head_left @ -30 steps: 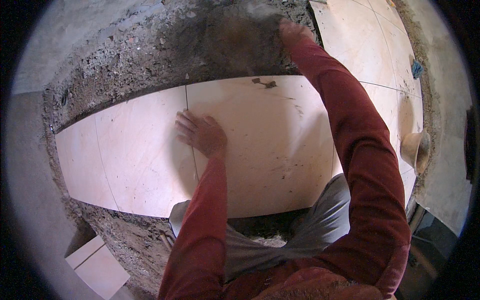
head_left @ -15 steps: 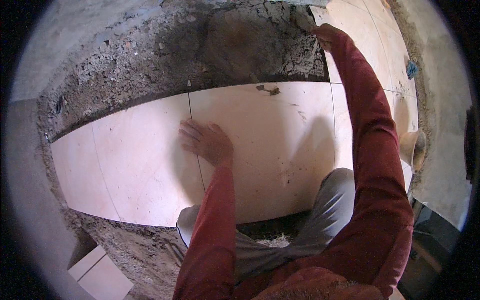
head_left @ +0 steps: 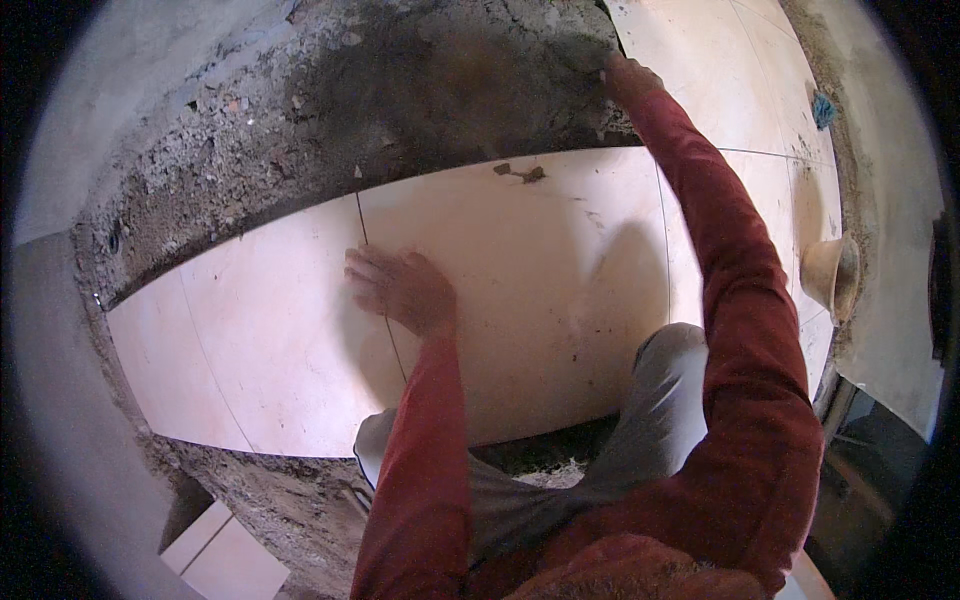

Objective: The person spreads mortar on the back of a tile and onto the floor using a trowel, places the tile onto the prepared surface, and taps it into place using a rubber mallet.

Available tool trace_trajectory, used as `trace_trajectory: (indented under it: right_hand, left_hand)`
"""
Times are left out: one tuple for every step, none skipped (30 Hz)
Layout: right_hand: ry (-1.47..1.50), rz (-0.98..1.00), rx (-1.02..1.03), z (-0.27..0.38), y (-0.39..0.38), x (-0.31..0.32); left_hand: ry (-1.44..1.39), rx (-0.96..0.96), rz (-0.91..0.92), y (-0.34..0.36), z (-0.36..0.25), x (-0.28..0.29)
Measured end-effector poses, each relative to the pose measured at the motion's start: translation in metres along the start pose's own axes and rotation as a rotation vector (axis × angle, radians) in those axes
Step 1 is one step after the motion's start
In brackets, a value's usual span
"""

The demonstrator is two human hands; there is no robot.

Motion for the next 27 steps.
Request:
trace_trajectory:
  right_hand:
    - [0.035, 0.013, -0.064, 0.010, 0.007, 0.005]
    - [0.039, 0.010, -0.113, 0.017, 0.018, 0.010]
    - [0.055, 0.021, -0.138, 0.025, 0.028, 0.014]
    - [0.073, 0.040, -0.142, 0.039, 0.041, 0.016]
    - [0.085, 0.062, -0.143, 0.042, 0.055, 0.017]
    - [0.105, 0.098, -0.141, 0.038, 0.066, 0.019]
    - [0.149, 0.152, -0.130, 0.032, 0.074, 0.016]
    - [0.224, 0.233, -0.102, 0.031, 0.077, 0.014]
    - [0.340, 0.362, -0.091, 0.020, 0.076, 0.012]
    - [0.490, 0.549, -0.089, 0.022, 0.062, 0.014]
    - [0.645, 0.754, -0.113, 0.023, 0.039, 0.022]
    - [0.773, 0.934, -0.153, 0.016, 0.014, 0.036]
    - [0.881, 0.984, -0.183, 0.004, -0.002, 0.055]
    - [0.926, 0.816, -0.221, 0.000, -0.018, 0.081]
    - [1.079, 0.724, -0.149, -0.029, -0.005, 0.080]
    - [1.062, 0.746, -0.281, -0.058, 0.016, 0.065]
    - [1.043, 0.765, -0.411, -0.082, 0.034, 0.052]
    - [1.031, 0.684, -0.453, -0.096, 0.042, 0.044]
    - [1.003, 0.690, -0.407, -0.096, 0.036, 0.032]
    - [0.975, 0.694, -0.362, -0.098, 0.030, 0.020]
    - [0.947, 0.696, -0.320, -0.102, 0.024, 0.012]
    - [0.824, 0.765, -0.286, -0.102, -0.001, 0.015]
    - [0.703, 0.831, -0.229, -0.095, -0.026, 0.022]
    - [0.573, 0.884, -0.176, -0.095, -0.053, 0.033]
    - [0.442, 0.922, -0.189, -0.075, -0.076, 0.062]
    - [0.306, 0.958, -0.193, -0.055, -0.099, 0.096]
    - [0.220, 0.990, -0.181, -0.047, -0.108, 0.115]
  left_hand:
    - [-0.003, 0.008, 0.016, 0.000, 0.003, -0.003]
    - [-0.011, 0.000, 0.002, 0.000, 0.002, -0.003]
    - [-0.022, -0.004, -0.013, 0.000, -0.001, -0.004]
    - [-0.024, -0.006, -0.028, -0.001, 0.000, -0.004]
    - [-0.037, -0.005, -0.023, 0.000, -0.003, -0.007]
    - [-0.052, -0.006, -0.020, 0.001, -0.009, -0.008]
    - [-0.066, -0.002, -0.011, 0.001, -0.013, -0.009]
    - [-0.081, 0.000, -0.002, 0.001, -0.012, -0.008]
    - [-0.100, 0.001, 0.008, 0.001, -0.012, -0.006]
    - [-0.100, 0.018, 0.017, 0.002, -0.001, -0.005]
    - [-0.102, 0.026, 0.008, 0.003, 0.007, -0.005]
    - [-0.111, 0.024, 0.004, 0.000, 0.011, -0.004]
    - [-0.131, 0.009, 0.000, -0.002, 0.009, -0.004]
    - [-0.120, 0.016, -0.006, -0.003, 0.012, -0.002]
    - [-0.130, 0.001, -0.015, -0.002, 0.005, 0.000]
    - [-0.128, -0.011, -0.024, -0.001, 0.001, 0.001]
    - [-0.132, -0.013, -0.030, 0.000, -0.003, 0.002]
    - [-0.133, -0.009, -0.036, 0.001, -0.004, 0.003]
    - [-0.129, -0.007, -0.030, 0.000, -0.005, 0.004]
    - [-0.103, -0.015, -0.031, 0.000, -0.006, 0.005]
    - [-0.080, -0.025, -0.033, 0.001, -0.007, 0.006]
    - [-0.052, -0.031, -0.027, 0.000, -0.007, 0.006]
    - [-0.019, -0.018, -0.001, 0.000, -0.002, 0.006]
    - [-0.004, -0.013, 0.024, 0.000, -0.002, 0.006]
    - [0.024, -0.006, 0.047, 0.001, 0.001, 0.005]
    - [0.012, 0.005, 0.042, 0.002, 0.004, 0.004]
    - [-0.001, 0.010, 0.036, 0.002, 0.005, 0.000]
Point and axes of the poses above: each hand's wrist, its own y-axis towards the middle knuckle, its own x-axis out of the back of the hand, z = x × y, the point moved 7 cm from there along y, towards the middle knuckle, and after that the axes turned 15 degrees about -x, right-handed, at the moved point
